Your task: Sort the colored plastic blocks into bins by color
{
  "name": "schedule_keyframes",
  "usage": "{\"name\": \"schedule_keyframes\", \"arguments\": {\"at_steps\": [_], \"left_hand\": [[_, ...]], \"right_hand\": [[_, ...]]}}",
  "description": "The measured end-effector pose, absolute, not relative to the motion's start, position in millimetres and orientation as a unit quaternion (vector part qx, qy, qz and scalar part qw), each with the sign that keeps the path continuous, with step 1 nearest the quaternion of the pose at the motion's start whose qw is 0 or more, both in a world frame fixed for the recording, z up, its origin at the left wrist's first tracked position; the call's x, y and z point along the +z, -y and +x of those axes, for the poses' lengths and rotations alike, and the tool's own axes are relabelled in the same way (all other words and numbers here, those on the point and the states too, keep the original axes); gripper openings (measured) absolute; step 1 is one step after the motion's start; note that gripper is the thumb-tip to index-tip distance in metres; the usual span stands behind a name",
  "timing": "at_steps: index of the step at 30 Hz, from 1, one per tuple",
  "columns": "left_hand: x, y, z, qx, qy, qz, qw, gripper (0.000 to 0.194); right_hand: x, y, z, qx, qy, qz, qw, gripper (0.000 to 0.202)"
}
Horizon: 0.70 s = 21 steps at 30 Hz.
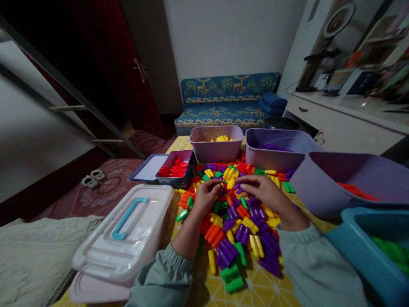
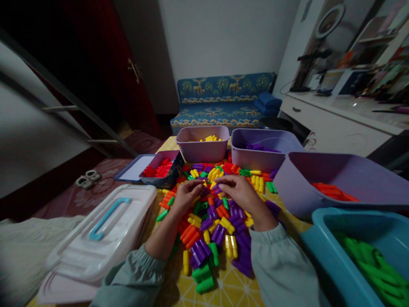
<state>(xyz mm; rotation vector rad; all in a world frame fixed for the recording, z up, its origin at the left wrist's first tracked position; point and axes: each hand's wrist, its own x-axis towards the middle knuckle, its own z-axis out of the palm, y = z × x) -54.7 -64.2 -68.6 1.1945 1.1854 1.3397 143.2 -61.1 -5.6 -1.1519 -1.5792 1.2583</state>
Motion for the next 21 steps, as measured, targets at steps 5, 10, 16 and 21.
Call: {"name": "schedule_keyframes", "arguments": {"at_steps": [5,10,16,21], "left_hand": [[-67.3,64.6,-55.4,0.539,-0.491,0.503,0.464,0.019],[-71.5,62.9,-55.8,0.537,-0.488,0.507,0.465,0.02],[-71.6,63.5,-55.8,0.536,-0.496,0.514,0.451,0.02],[-71.7,63.8,-55.8,0.538,-0.492,0.515,0.45,0.019]], "right_hand": [[27.2,17.2,161.9,0.466,0.399,-0.372,0.697,0.039],[23.5,6.8,157.0,0.493,0.303,-0.359,0.732,0.042],[-19.4,35.8,157.8,0.453,0.456,-0.503,0.579,0.03],[-29.1,37.7,190.9,0.268,0.653,-0.584,0.401,0.014]]}}
